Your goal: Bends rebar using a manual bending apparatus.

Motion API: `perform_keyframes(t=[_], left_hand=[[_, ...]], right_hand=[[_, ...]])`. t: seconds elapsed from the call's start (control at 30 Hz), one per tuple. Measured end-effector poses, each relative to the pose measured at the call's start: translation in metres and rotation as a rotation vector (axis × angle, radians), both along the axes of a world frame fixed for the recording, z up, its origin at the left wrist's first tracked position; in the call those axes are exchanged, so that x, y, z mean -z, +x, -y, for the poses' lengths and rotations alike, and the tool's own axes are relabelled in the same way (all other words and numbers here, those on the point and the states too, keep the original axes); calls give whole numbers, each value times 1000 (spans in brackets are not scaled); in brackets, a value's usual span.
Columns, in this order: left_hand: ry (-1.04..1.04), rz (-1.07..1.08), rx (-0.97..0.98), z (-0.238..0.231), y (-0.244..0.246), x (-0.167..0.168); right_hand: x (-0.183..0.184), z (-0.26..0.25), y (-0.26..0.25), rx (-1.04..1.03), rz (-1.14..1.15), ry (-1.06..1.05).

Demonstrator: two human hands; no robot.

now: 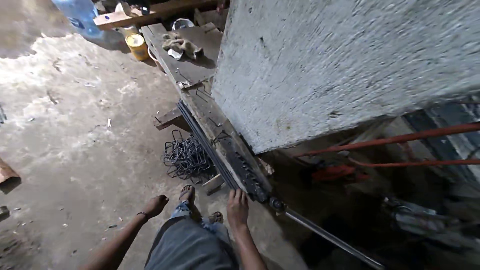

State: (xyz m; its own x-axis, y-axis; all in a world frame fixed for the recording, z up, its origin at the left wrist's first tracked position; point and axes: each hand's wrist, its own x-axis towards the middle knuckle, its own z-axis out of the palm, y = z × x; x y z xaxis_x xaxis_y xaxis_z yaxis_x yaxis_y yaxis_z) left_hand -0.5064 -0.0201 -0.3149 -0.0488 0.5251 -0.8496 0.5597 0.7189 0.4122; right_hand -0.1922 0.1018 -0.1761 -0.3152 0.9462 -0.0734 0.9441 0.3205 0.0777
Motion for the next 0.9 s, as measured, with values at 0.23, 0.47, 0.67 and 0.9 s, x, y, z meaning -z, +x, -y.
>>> perform_keyframes(t=[0.23, 0.47, 0.67, 0.9], left_hand=[[269, -22, -294, -23, 28, -46], [303, 414, -631, -28, 197, -145], [505, 137, -966, -82, 319, -117], [459, 247, -1361, -123, 320, -103]], right_hand=[[-26, -3, 33, -137, -214, -32], [-40, 27, 236, 17, -365, 408], [-2, -22, 342, -150, -341, 428], [-8, -121, 322, -162, -569, 281]])
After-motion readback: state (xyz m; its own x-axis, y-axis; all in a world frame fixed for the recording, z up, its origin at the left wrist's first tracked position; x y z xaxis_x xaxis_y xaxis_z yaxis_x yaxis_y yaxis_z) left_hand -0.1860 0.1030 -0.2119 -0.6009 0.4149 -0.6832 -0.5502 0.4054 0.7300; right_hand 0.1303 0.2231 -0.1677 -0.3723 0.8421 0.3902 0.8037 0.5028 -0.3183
